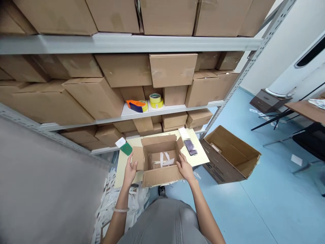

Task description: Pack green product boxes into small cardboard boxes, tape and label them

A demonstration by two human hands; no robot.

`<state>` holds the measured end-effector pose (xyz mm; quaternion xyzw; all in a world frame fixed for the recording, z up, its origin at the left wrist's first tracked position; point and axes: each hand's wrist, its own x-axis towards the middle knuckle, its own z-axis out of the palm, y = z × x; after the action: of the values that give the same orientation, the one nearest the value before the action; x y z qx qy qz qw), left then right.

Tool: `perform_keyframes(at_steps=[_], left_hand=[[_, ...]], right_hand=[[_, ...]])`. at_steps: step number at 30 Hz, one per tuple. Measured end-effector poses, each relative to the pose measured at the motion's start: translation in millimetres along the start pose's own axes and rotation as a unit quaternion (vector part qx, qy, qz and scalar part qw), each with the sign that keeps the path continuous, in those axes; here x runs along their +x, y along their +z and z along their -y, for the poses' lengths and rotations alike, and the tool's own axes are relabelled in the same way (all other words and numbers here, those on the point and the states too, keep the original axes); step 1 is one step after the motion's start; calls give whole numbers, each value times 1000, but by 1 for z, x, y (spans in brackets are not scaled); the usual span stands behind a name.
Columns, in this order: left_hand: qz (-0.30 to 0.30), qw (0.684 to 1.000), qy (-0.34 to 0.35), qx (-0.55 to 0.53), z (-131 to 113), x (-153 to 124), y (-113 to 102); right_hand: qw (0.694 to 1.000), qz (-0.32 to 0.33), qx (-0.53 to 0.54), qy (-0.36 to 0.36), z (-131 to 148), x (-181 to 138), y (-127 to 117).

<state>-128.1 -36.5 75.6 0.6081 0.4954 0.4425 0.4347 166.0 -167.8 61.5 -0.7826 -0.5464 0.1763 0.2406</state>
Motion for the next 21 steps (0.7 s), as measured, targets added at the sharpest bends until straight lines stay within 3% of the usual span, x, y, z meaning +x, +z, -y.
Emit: perform_keyframes(at_steps=[3, 6, 10, 12, 14, 16, 21], left_hand=[[30, 999, 0, 22, 14, 31, 4], [52, 995, -39, 75, 25, 43, 9], [0, 962, -48, 268, 24, 41, 22], [-12, 927, -3, 375, 17, 40, 31], [16, 894, 60, 443, 12, 39, 40], [46, 871, 96, 479, 12, 38, 49], [55, 859, 63, 504, 33, 29, 64]], right_hand=[[1000, 6, -22, 0, 5, 31, 6], [998, 7, -57, -2, 0, 49, 19], [995, 2, -99, -21, -11, 61, 31], [993, 10, -109, -37, -14, 67, 33], [991, 13, -121, -53, -13, 73, 34], [989, 12, -135, -64, -9, 80, 36], [987, 25, -160, -10, -6, 96, 36]])
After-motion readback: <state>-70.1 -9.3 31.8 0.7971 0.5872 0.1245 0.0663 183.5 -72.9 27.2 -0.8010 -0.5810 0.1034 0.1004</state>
